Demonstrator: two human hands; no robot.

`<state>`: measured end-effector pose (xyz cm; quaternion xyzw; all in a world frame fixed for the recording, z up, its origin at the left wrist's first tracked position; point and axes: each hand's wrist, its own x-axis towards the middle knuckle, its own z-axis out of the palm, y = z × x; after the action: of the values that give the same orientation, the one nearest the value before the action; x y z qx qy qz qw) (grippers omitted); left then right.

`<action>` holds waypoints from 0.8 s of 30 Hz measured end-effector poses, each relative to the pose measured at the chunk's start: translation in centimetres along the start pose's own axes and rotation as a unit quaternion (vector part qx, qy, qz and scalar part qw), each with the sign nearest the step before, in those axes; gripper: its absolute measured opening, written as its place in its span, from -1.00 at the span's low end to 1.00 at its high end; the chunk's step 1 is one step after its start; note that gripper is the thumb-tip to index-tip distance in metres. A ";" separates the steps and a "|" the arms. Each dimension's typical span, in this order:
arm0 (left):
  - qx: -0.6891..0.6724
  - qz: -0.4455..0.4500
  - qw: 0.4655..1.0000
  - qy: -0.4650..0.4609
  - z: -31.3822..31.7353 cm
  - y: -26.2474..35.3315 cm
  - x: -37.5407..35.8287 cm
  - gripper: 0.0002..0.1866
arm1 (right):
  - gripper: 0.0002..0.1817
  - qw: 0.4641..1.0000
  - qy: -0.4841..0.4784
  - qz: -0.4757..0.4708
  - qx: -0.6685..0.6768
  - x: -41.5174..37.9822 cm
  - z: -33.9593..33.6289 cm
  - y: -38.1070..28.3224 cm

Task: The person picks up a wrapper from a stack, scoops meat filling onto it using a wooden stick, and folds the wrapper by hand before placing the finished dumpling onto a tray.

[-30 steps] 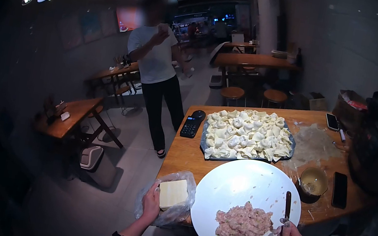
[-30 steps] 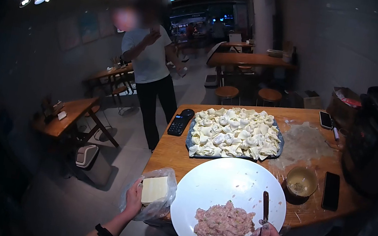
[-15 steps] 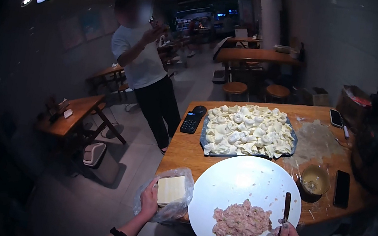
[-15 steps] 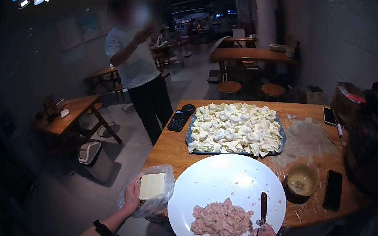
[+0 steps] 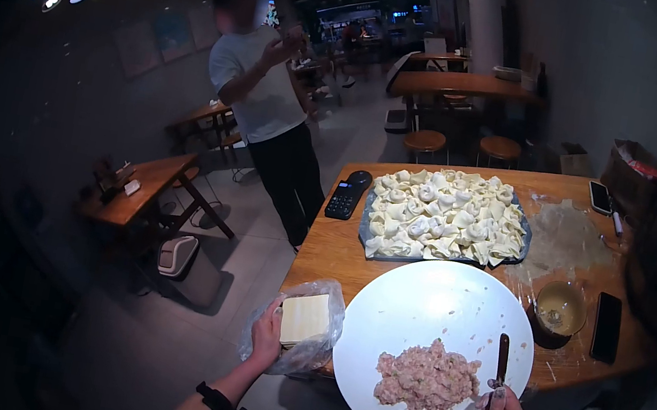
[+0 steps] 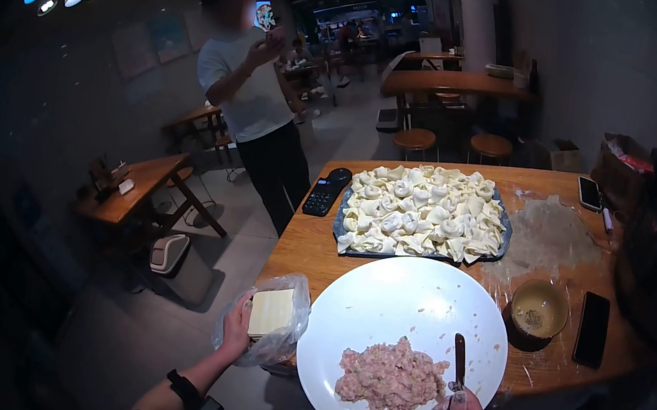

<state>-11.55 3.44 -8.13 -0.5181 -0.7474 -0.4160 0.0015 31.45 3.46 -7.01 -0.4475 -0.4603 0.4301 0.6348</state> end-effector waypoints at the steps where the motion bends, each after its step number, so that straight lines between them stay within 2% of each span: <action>1: 0.000 -0.011 1.000 -0.006 0.1 -0.3 0.0 -0.63 | -0.78 1.000 0.007 0.000 0.002 -0.1 0.0 0.1; 9: -0.013 -0.036 0.999 -0.016 -0.2 0.3 0.0 -0.63 | -0.77 1.000 -0.010 0.015 -0.006 -0.3 -0.1 -0.6; 14: -0.042 0.013 0.999 -0.005 0.0 -0.5 0.4 -0.58 | -0.77 0.999 -0.013 0.025 -0.017 0.1 -0.4 -0.8; 15: -0.044 0.011 0.999 -0.004 -0.1 -0.4 0.3 -0.58 | -0.77 1.000 -0.016 0.015 -0.014 0.3 -0.6 -0.9; 17: 0.016 0.064 0.998 -0.017 -0.4 0.1 0.5 -0.54 | -0.78 1.000 -0.016 0.000 -0.014 0.8 -0.9 -1.6; 18: 0.008 0.067 0.998 -0.015 -0.4 0.6 0.5 -0.54 | -0.78 0.999 -0.029 -0.004 -0.040 1.2 -1.2 -2.5; 20: 0.068 0.011 0.996 -0.054 -0.7 1.5 0.4 -0.53 | -0.78 0.997 -0.039 -0.014 -0.072 2.1 -1.5 -3.7; 22: 0.064 0.029 0.996 -0.052 -0.5 0.7 0.6 -0.52 | -0.79 0.995 -0.065 -0.022 -0.073 2.9 -1.0 -4.4; 24: 0.063 0.045 0.995 -0.055 -0.1 -0.1 0.1 -0.52 | -0.78 0.987 -0.108 -0.070 -0.099 5.0 0.3 -6.4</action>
<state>-11.74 3.42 -8.05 -0.5723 -0.7469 -0.3383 0.0116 33.02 6.84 0.24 -0.4257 -0.5963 0.3827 0.5628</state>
